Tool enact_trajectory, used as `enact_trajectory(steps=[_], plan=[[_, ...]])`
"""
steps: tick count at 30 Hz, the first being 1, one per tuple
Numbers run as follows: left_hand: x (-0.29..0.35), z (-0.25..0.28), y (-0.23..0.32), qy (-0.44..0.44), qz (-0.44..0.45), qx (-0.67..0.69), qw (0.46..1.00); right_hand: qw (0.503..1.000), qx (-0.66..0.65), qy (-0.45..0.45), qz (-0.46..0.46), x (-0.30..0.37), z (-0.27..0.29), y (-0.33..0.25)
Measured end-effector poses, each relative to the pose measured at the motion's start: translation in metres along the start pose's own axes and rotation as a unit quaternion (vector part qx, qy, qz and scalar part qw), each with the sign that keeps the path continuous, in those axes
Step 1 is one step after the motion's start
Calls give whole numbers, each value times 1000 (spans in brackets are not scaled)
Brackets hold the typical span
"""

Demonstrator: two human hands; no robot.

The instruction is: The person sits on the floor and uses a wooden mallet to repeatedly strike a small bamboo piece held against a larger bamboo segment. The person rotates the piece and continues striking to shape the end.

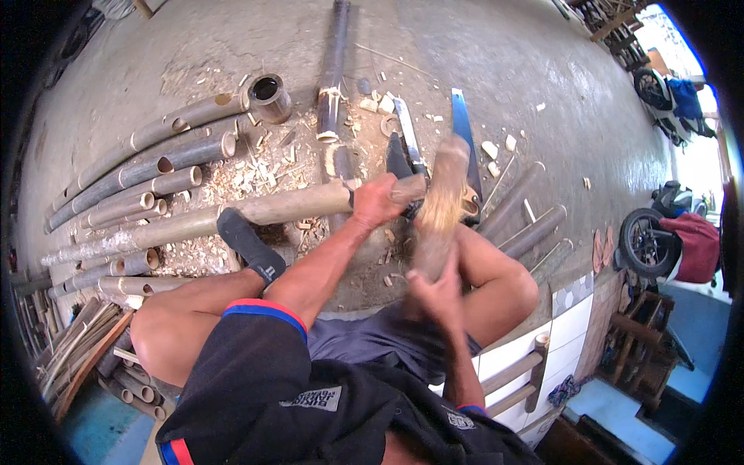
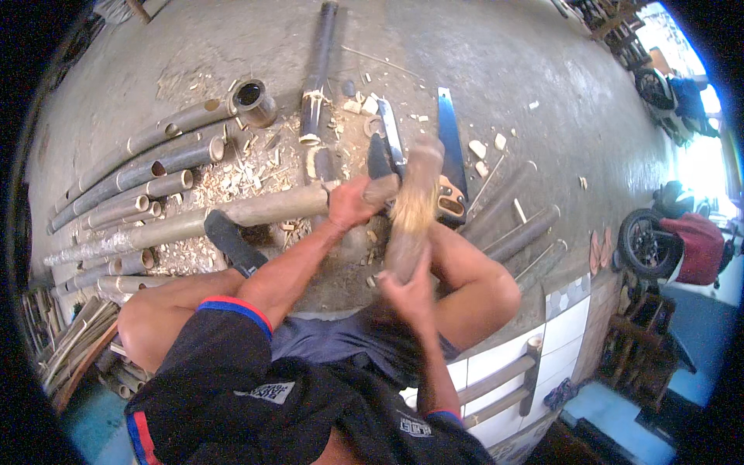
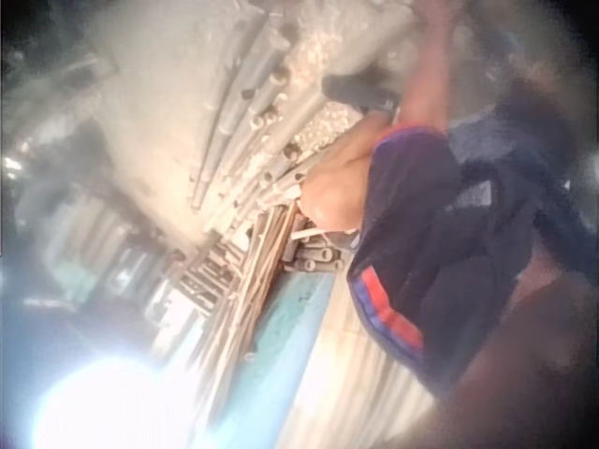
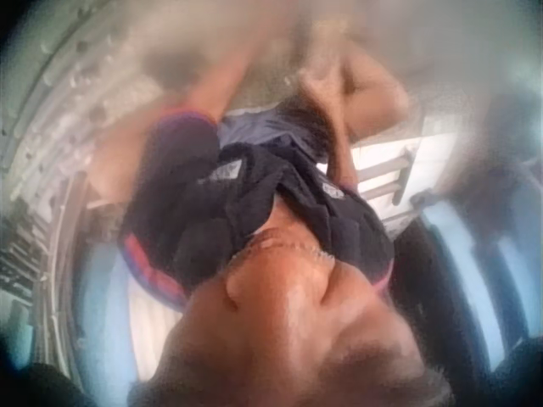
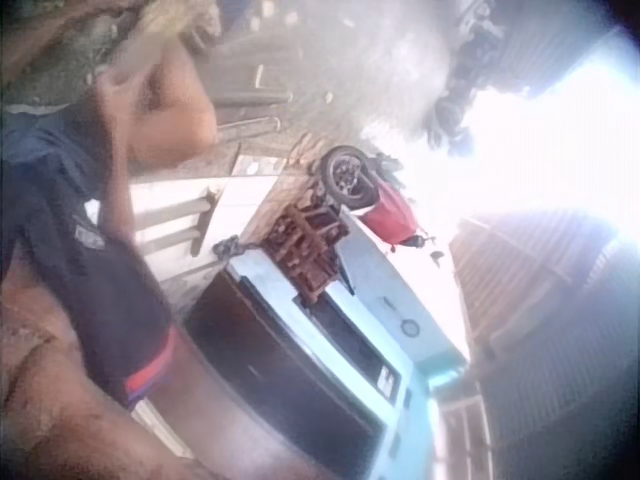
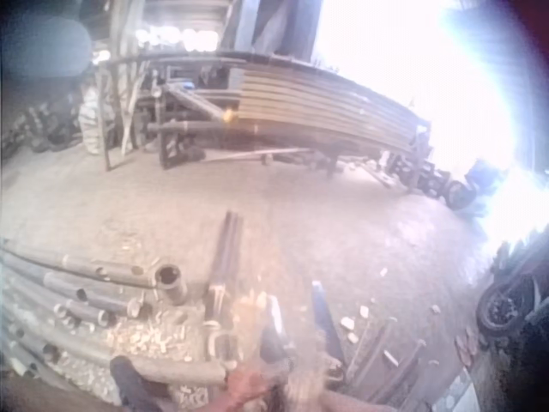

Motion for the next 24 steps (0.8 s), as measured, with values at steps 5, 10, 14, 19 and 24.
enact_trajectory(steps=[5, 10, 14, 19, 24], plan=[[-5, 7, -5, -9, 9, -5, 1000, 975, 220, 8, -31, -1, 8, 21], [-5, -7, -4, -4, -3, 35, 999, 968, -178, 173, -31, -20, 29, -12], [3, -3, -5, -22, 6, -13, 1000, 979, -9, -204, 5, 49, -84, 17], [-1, 1, -10, 0, -21, -5, 1000, 989, 110, 4, -102, 15, -22, -3], [1, 2, -2, -20, 1, -21, 1000, 977, -32, -207, 30, 50, -92, 17]])
Point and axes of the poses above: each hand's wrist, its own x-axis away from the middle knuckle, its own z-axis out of the back of the hand, y = z × x, the point moved 5 cm from there along -x, towards the middle knuckle, and after that the axes turned 12 degrees about x, right-handed, at the moved point
